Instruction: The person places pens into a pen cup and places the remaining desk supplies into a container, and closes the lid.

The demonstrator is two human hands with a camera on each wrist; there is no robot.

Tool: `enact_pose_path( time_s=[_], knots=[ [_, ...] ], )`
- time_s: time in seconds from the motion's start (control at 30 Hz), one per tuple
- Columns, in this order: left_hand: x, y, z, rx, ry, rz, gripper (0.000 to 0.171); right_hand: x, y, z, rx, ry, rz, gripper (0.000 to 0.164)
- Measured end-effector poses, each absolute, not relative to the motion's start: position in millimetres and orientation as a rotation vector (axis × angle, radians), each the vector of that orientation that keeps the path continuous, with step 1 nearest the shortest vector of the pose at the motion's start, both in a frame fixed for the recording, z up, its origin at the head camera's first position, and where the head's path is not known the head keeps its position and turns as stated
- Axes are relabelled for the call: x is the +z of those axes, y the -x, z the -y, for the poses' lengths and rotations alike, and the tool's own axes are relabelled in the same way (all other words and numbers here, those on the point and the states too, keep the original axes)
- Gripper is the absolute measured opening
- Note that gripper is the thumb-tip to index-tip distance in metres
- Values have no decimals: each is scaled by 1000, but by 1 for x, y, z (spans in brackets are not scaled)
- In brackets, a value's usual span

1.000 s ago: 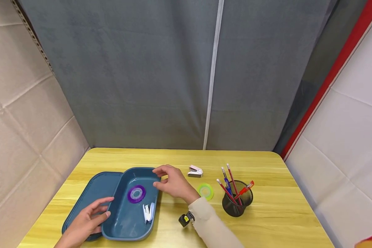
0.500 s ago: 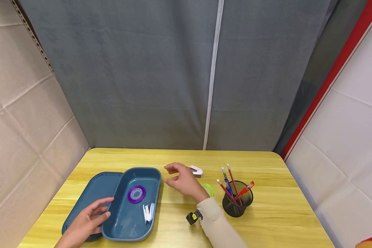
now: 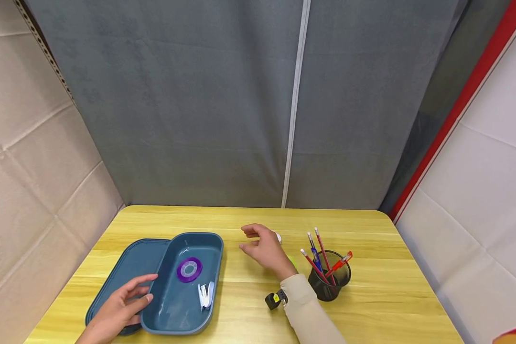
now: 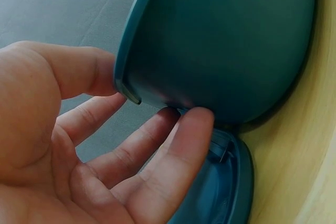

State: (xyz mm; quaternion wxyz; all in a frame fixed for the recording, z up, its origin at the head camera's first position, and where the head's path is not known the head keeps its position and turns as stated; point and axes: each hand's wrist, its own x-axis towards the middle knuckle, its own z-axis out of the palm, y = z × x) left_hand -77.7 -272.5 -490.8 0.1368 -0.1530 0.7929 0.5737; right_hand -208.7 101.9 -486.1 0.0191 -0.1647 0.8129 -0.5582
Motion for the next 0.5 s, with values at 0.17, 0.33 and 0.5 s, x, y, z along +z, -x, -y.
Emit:
enact_pose_path(
  time_s=[0.17, 0.33, 0.5],
  knots=[
    [-491, 78, 273, 1657, 449, -2286, 56, -491, 211, -108, -1745, 464, -2590, 46],
    [-492, 79, 273, 1657, 451, -2281, 57, -498, 215, -114, -1771, 378, -2670, 44],
    [-493, 80, 274, 1658, 446, -2278, 57, -504, 218, -119, -1817, 297, -2731, 41]
  ],
)
